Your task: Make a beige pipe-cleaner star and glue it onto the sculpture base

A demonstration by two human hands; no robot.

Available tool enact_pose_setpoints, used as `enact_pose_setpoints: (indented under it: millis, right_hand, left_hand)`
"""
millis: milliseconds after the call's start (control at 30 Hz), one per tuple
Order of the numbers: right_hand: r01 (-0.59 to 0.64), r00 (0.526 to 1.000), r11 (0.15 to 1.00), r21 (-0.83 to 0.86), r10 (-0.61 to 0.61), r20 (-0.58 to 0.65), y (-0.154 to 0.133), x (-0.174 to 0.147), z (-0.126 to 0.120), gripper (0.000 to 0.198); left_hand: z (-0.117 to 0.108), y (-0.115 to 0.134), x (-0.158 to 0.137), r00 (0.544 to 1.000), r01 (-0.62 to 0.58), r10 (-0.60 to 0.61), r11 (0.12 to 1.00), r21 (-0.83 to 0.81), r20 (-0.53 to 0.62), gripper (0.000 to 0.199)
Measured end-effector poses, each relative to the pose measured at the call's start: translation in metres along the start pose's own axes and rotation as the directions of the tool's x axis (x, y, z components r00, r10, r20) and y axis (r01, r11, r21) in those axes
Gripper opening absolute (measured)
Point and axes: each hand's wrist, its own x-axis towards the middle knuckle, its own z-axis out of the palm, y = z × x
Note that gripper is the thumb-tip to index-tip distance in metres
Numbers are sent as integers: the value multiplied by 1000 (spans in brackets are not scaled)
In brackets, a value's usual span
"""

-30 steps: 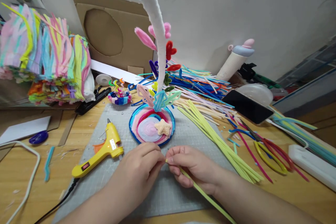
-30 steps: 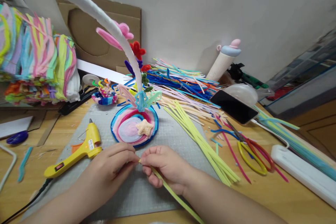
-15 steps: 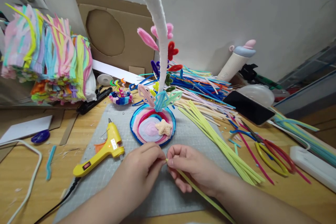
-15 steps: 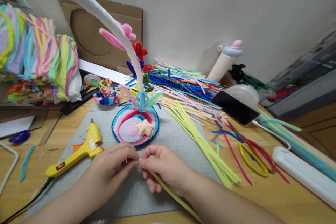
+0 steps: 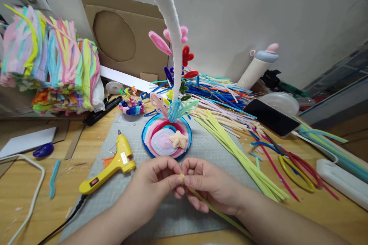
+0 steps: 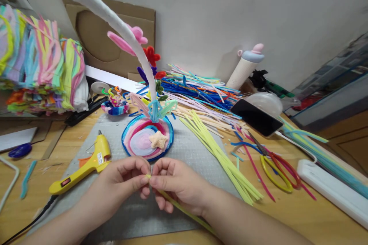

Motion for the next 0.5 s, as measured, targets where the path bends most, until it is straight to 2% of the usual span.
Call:
enact_pose_setpoints:
  millis: [67,167,267,400,500]
  right_hand:
    - [-3,1000,1000,3,3,1,1,0,0,37]
    - [-8,999,1000,3,9,-42,-1,-1,1,36]
    - [-2,997,1000,-11,1,-82,-6,-3,2,35]
    - [-10,995,1000,-3,10,-95,-10,-4,4,33]
    - [6,996,1000,-1,-6,-90,-9,-3,3,31]
  left_hand:
    - [-1,1,1,1000,-4,4,1000,-28,6,16]
    - [-3,1,1,999,-47,48,998,35,-26,16]
    - [-2,1,0,998,-22,27,998,66,-64,17]
    - [0,1,0,995,19,-19,1000,3,-102,19]
    - [1,0,2,996,40,-47,996,-81,-76,23]
